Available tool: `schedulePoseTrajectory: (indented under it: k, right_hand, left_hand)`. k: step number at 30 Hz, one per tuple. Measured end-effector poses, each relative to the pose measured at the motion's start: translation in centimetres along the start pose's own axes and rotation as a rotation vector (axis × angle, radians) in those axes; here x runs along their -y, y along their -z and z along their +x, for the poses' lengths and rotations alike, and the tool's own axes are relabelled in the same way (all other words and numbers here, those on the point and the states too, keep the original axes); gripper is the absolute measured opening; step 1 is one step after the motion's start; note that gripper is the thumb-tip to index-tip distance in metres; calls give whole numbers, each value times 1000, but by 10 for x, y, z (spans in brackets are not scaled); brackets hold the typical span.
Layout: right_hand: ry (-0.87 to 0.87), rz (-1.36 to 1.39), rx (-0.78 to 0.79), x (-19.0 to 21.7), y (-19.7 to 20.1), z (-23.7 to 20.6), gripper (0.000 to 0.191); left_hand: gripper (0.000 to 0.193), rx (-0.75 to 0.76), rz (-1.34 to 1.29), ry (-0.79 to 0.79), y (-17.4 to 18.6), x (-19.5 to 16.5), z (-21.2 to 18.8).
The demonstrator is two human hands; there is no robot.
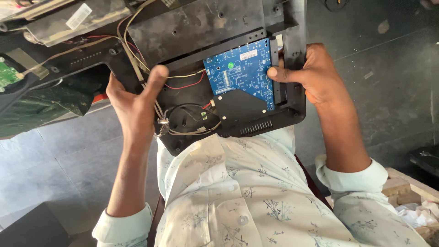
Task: The person holds an opened television chassis on their lap and works on a blue circuit board inside it. They reposition the board, unplug and reroute internal wires, press connectors into place, and align the board against the chassis mounting points by hand.
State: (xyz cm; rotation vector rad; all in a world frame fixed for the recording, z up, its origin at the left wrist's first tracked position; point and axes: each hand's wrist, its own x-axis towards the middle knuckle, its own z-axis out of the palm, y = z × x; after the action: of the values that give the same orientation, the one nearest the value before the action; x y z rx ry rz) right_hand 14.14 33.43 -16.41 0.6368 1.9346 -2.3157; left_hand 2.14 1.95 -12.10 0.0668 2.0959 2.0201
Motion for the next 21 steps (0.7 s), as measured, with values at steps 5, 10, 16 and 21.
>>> schedulePoseTrajectory:
  k: [5, 10, 16, 21]
  right_hand:
    - [-36, 12, -26, 3, -1, 0, 28]
    - [-5, -16, 0, 1, 0, 0, 27]
    - [13, -26, 9, -5, 3, 0, 26]
    - [-10, 23, 17, 0, -1, -1, 28]
  left_hand:
    - [36, -64, 63, -3, -7, -4, -2]
    - [36, -51, 85, -52, -6, -3, -3]
    - [51, -1, 144, -68, 4, 4, -5]
    - [94, -51, 233, -230, 9, 15, -15]
